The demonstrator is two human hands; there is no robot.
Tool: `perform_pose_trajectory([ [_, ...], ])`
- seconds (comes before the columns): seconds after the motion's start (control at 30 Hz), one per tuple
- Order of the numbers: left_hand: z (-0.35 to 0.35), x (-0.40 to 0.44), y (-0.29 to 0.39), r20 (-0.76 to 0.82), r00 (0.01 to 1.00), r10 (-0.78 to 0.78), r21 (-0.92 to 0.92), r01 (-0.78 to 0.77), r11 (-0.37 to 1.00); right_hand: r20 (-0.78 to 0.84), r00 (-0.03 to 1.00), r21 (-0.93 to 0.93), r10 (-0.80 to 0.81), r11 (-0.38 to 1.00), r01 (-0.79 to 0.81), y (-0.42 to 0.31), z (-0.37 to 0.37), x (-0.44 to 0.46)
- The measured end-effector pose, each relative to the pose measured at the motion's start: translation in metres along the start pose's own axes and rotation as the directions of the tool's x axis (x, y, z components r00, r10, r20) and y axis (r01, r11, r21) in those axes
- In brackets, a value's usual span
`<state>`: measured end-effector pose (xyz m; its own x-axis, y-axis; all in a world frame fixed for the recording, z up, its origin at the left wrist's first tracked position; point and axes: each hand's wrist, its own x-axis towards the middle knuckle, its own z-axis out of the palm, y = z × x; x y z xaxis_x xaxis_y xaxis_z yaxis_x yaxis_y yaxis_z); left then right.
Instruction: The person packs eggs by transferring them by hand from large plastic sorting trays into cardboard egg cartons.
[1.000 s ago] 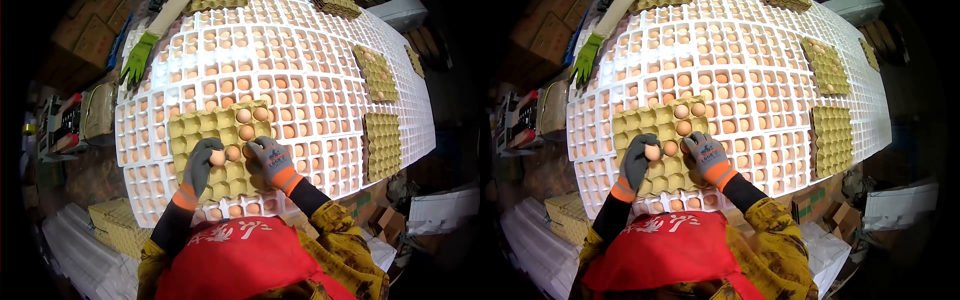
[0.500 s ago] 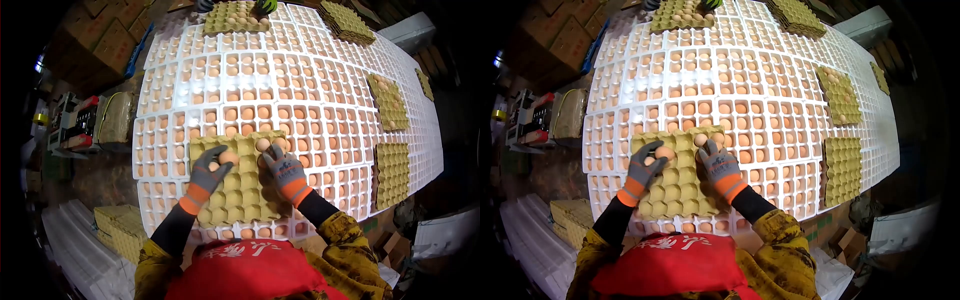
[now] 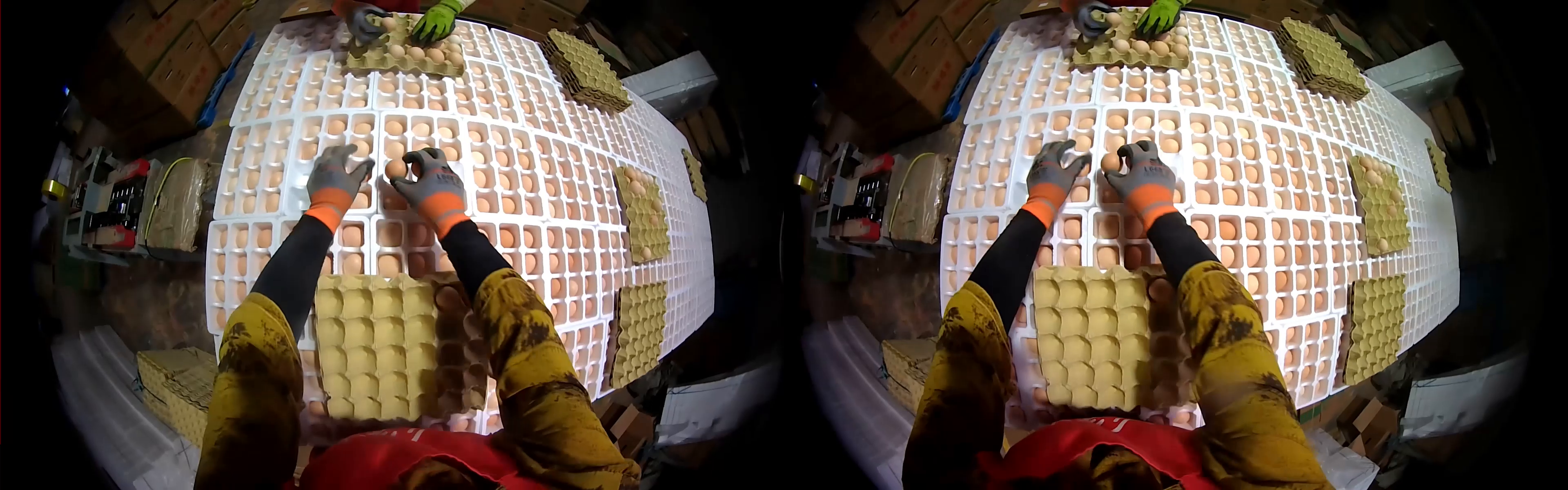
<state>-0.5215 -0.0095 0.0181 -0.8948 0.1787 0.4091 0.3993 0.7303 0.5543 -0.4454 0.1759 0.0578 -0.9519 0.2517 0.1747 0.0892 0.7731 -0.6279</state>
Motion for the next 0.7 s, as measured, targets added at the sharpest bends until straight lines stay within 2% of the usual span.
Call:
perform_pose_trajectory([
  [0.03, 0.004, 0.006, -0.003, -0.04, 0.999, 0.005, 0.031, -0.004, 1.0, 0.045, 0.999, -0.056, 0.023, 0.998, -0.02, 0.007, 0.011, 0.009],
  [0.07, 0.005, 0.012, -0.016, -0.117, 0.984, 0.137, -0.001, -0.138, 0.99, 0.023, 0.999, 0.11, 0.04, 0.993, -0.042, 0.017, 0.02, 0.015],
  [0.13, 0.005, 0.014, -0.039, -0.141, 0.965, 0.222, -0.055, -0.232, 0.971, -0.002, 0.996, 0.42, 0.084, 0.904, -0.076, 0.041, 0.029, 0.021],
  [0.17, 0.014, 0.012, -0.057, -0.038, 0.976, 0.214, -0.075, -0.216, 0.973, 0.062, 0.979, 0.569, 0.195, 0.799, -0.195, 0.036, 0.021, 0.021],
  [0.2, 0.023, 0.007, -0.073, 0.187, 0.963, 0.194, 0.063, -0.209, 0.976, 0.317, 0.895, 0.7, 0.315, 0.559, -0.444, 0.037, 0.004, 0.016],
  [0.27, 0.023, -0.002, -0.072, 0.121, 0.957, 0.264, 0.015, -0.268, 0.963, 0.187, 0.954, 0.788, 0.234, 0.544, -0.288, 0.065, 0.012, 0.021],
  [0.33, 0.011, -0.007, -0.059, -0.028, 0.981, 0.191, -0.109, -0.193, 0.975, 0.107, 0.969, 0.85, 0.221, 0.486, -0.204, 0.082, 0.006, 0.021],
  [0.37, -0.002, -0.015, -0.053, -0.022, 0.996, 0.089, -0.177, -0.091, 0.98, -0.116, 0.991, 0.683, 0.07, 0.729, 0.029, 0.088, 0.008, 0.021],
  [0.4, -0.017, -0.023, -0.044, 0.029, 1.0, -0.005, -0.252, 0.012, 0.968, -0.273, 0.952, 0.421, -0.136, 0.874, 0.245, 0.096, 0.012, 0.023],
  [0.43, -0.031, -0.034, -0.037, 0.051, 0.999, -0.016, -0.333, 0.032, 0.943, -0.204, 0.884, 0.071, -0.422, 0.894, 0.443, 0.114, 0.011, 0.026],
  [0.47, -0.044, -0.046, -0.03, 0.078, 0.997, -0.028, -0.414, 0.058, 0.908, -0.089, 0.881, -0.113, -0.465, 0.884, 0.455, 0.12, 0.009, 0.02],
  [0.53, -0.076, -0.074, -0.016, 0.165, 0.983, -0.082, -0.448, 0.149, 0.882, -0.076, 0.901, -0.062, -0.427, 0.904, 0.423, 0.124, -0.002, 0.007],
  [0.57, -0.093, -0.088, -0.01, 0.197, 0.973, -0.12, -0.44, 0.197, 0.876, -0.1, 0.928, 0.123, -0.358, 0.921, 0.369, 0.116, -0.017, -0.002],
  [0.6, -0.111, -0.105, -0.006, 0.222, 0.962, -0.158, -0.429, 0.242, 0.87, -0.208, 0.928, 0.189, -0.309, 0.918, 0.348, 0.101, -0.033, -0.02],
  [0.67, -0.142, -0.139, 0.002, 0.233, 0.946, -0.223, -0.327, 0.293, 0.899, -0.013, 0.99, 0.34, -0.139, 0.931, 0.135, 0.073, -0.085, -0.059],
  [0.7, -0.156, -0.157, 0.001, 0.249, 0.94, -0.235, -0.273, 0.301, 0.914, 0.157, 0.987, 0.361, -0.045, 0.933, -0.014, 0.069, -0.105, -0.083],
])
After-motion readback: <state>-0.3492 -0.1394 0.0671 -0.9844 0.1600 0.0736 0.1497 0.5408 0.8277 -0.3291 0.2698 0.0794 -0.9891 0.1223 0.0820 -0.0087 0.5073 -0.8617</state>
